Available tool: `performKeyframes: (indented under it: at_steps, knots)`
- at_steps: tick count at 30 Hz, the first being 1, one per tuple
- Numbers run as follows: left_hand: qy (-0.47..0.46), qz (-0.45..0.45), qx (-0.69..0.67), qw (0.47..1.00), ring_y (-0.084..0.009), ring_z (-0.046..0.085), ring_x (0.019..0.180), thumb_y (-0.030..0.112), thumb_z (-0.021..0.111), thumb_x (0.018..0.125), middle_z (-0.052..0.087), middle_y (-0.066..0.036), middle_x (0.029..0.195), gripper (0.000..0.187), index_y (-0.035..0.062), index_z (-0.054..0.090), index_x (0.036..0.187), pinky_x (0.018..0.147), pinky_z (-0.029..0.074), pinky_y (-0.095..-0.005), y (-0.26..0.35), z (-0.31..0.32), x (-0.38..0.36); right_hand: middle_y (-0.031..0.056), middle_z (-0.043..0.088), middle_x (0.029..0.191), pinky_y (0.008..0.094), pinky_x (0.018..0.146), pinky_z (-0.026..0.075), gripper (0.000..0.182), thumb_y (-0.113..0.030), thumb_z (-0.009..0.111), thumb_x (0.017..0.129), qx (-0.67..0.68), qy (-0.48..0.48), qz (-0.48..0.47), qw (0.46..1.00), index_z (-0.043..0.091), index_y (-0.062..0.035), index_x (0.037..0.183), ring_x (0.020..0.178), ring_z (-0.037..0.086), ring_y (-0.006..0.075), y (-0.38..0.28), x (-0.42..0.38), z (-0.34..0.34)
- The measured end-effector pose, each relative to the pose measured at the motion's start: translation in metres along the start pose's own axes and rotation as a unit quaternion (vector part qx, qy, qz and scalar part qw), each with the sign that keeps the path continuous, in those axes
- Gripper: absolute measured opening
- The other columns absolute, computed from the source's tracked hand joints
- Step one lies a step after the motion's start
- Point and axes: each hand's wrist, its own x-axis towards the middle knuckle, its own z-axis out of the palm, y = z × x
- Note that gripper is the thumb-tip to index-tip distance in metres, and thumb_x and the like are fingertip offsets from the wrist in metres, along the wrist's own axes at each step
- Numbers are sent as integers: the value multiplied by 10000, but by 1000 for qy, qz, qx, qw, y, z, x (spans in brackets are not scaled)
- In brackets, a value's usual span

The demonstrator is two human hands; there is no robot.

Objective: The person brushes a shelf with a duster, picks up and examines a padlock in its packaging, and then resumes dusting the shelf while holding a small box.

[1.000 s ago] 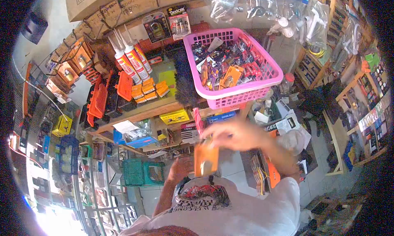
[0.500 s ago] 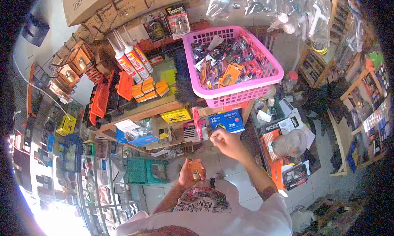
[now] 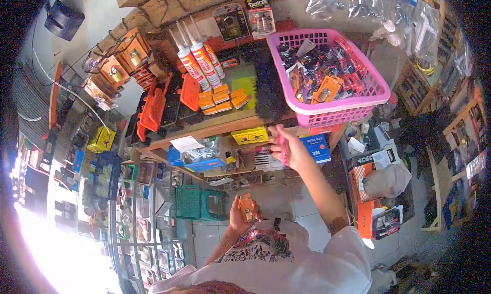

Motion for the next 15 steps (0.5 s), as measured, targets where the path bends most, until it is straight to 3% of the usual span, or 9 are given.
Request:
performKeyframes:
  at_steps: [2, 3, 4, 8, 10, 12, 14, 15]
  knots:
    - [-9, -9, -7, 1000, -298, 586, 659, 640, 333, 981, 543, -114, 695, 675, 27, 613, 939, 630, 519, -468, 16, -13, -5, -49, 449, 626, 237, 360, 296, 273, -378, 563, 1005, -5, -57, -26, 998, 647, -145, 1120, 437, 376, 59, 0, 7, -7]
    - [-15, -11, -10, 1000, -300, 591, 666, 638, 338, 981, 542, -114, 693, 669, 29, 611, 937, 639, 523, -474, 27, -18, -7, -67, 423, 592, 231, 324, 229, 219, -363, 546, 1016, -27, 2, -39, 999, 627, -161, 983, 393, 327, 46, 4, 2, 4]
    - [-12, -3, -3, 1000, -302, 596, 672, 637, 339, 980, 541, -112, 692, 667, 30, 610, 934, 650, 525, -482, 40, -19, -10, -62, 404, 566, 235, 328, 243, 240, -359, 538, 1020, -20, -14, -41, 999, 560, -177, 865, 386, 322, 43, 11, 1, 3]
    - [-6, 71, 7, 997, -317, 620, 717, 627, 342, 982, 585, -116, 748, 631, 56, 609, 963, 693, 527, -512, 98, -36, -23, -66, 349, 497, 243, 321, 240, 396, -403, 590, 981, -128, 50, -105, 985, 435, -162, 707, 357, 344, 72, 65, -11, 2]
    - [39, 141, -3, 989, -322, 629, 741, 630, 342, 982, 621, -119, 811, 623, 68, 611, 995, 697, 527, -517, 124, -41, -32, -32, 382, 473, 272, 333, 289, 426, -332, 577, 987, -192, 66, -115, 972, 406, -164, 635, 338, 369, 112, 106, -20, 2]
    - [25, 216, -65, 974, -326, 632, 797, 639, 348, 976, 645, -120, 892, 622, 84, 618, 1050, 734, 523, -539, 148, -34, -43, -7, 474, 507, 258, 380, 322, 363, -305, 654, 944, -298, 51, -155, 940, 485, -125, 678, 390, 448, 107, 159, -23, -25]
    - [39, 265, -97, 959, -332, 631, 858, 655, 356, 966, 658, -120, 960, 634, 97, 622, 1104, 780, 514, -563, 177, -32, -52, 15, 543, 542, 281, 418, 367, 291, -220, 704, 911, -418, 71, -125, 897, 555, -98, 693, 426, 485, 112, 204, -27, -48]
    - [60, 274, -101, 954, -336, 628, 890, 667, 361, 959, 659, -118, 988, 646, 102, 623, 1131, 808, 506, -576, 192, -36, -59, 14, 556, 552, 297, 428, 381, 293, -220, 728, 896, -539, 51, -188, 820, 568, -80, 695, 451, 502, 110, 227, -29, -54]
